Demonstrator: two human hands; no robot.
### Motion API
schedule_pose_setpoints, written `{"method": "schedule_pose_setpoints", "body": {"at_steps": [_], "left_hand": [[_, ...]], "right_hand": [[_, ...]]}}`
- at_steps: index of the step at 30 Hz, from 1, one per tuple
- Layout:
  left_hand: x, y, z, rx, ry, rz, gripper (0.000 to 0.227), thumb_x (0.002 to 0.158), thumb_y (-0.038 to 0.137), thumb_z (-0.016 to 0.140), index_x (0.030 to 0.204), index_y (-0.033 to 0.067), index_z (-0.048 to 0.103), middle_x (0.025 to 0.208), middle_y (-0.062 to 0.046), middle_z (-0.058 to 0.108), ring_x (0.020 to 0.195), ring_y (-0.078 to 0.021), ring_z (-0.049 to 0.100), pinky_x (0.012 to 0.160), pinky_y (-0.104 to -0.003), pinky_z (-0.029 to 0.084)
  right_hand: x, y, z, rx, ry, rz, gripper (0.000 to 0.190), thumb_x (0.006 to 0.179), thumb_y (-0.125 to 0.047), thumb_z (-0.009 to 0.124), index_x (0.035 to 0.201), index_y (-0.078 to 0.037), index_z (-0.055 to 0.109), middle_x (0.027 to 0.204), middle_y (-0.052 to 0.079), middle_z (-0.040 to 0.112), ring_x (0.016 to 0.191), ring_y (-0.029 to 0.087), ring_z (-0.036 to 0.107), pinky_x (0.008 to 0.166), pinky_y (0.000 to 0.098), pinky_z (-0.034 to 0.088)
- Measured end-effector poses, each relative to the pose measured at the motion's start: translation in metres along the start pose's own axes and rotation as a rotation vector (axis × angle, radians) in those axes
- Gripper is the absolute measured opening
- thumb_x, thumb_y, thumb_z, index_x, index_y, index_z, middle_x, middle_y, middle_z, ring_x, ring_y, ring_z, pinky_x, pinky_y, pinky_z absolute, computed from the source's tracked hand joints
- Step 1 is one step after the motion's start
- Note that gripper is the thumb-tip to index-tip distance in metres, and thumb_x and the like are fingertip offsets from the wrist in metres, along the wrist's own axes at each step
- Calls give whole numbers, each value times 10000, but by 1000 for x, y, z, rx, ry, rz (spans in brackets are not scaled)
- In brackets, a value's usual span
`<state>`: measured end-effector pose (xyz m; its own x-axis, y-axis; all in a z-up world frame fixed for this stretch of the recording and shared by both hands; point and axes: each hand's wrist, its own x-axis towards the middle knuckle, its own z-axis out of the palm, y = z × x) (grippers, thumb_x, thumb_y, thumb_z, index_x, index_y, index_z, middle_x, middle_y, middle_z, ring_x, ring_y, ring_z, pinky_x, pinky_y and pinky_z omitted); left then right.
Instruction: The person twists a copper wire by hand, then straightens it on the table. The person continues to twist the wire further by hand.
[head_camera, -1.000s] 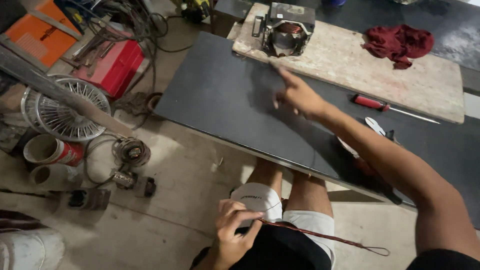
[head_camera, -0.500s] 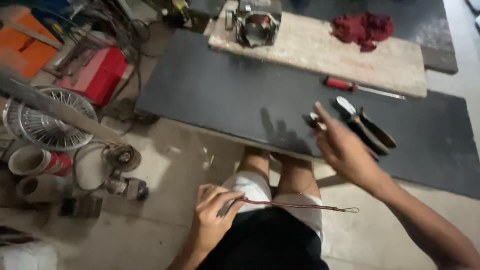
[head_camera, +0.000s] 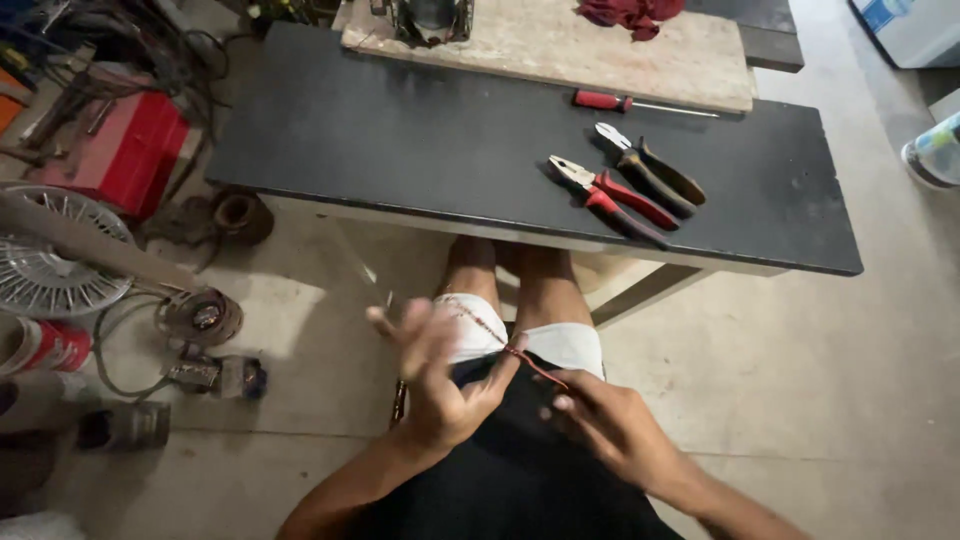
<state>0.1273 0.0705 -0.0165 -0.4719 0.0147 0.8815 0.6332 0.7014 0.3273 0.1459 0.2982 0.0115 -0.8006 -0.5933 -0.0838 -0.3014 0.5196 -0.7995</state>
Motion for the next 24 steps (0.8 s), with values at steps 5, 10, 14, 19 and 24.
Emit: {"method": "schedule_pose_setpoints", "body": {"at_steps": [5,10,14,19,24], "left_hand": [[0,23,-4,-359,39,-362,672,846,197,860,1321,-75,471,1319,-218,540,1286,-354,572,1161,-431,450],[37,48,-33,-829,-369,-555,207,984,140,597,1107,5,695,1007,-92,768,1092,-234,694,1027,-336,536],[42,52,-43,-786,-332,-539,220,994,179,638,1107,16,733,954,-104,758,871,-184,736,827,-271,570],[29,58,-36,-738,-267,-563,126,963,92,704,1056,26,758,755,-36,682,573,-79,525,600,-211,459],[25,64,-24,-742,-223,-541,57,945,53,713,967,10,744,1012,-96,788,558,-89,563,601,-205,510]], "right_hand": [[-17,-15,21,557,110,-4,461,1041,-366,476,1267,-15,671,679,64,679,659,156,655,653,274,524],[-26,-5,20,747,71,39,369,1050,-303,490,1235,-9,615,591,129,614,442,125,432,412,243,306],[-30,-7,10,678,97,30,318,1042,-253,509,1202,-7,632,639,151,717,370,105,378,347,235,278],[-35,-14,15,382,368,49,244,957,-186,636,1137,-33,696,910,78,785,634,118,684,588,226,565],[-21,-21,9,184,566,-227,165,926,-106,686,1042,10,700,1002,147,760,875,245,738,797,296,604]]}}
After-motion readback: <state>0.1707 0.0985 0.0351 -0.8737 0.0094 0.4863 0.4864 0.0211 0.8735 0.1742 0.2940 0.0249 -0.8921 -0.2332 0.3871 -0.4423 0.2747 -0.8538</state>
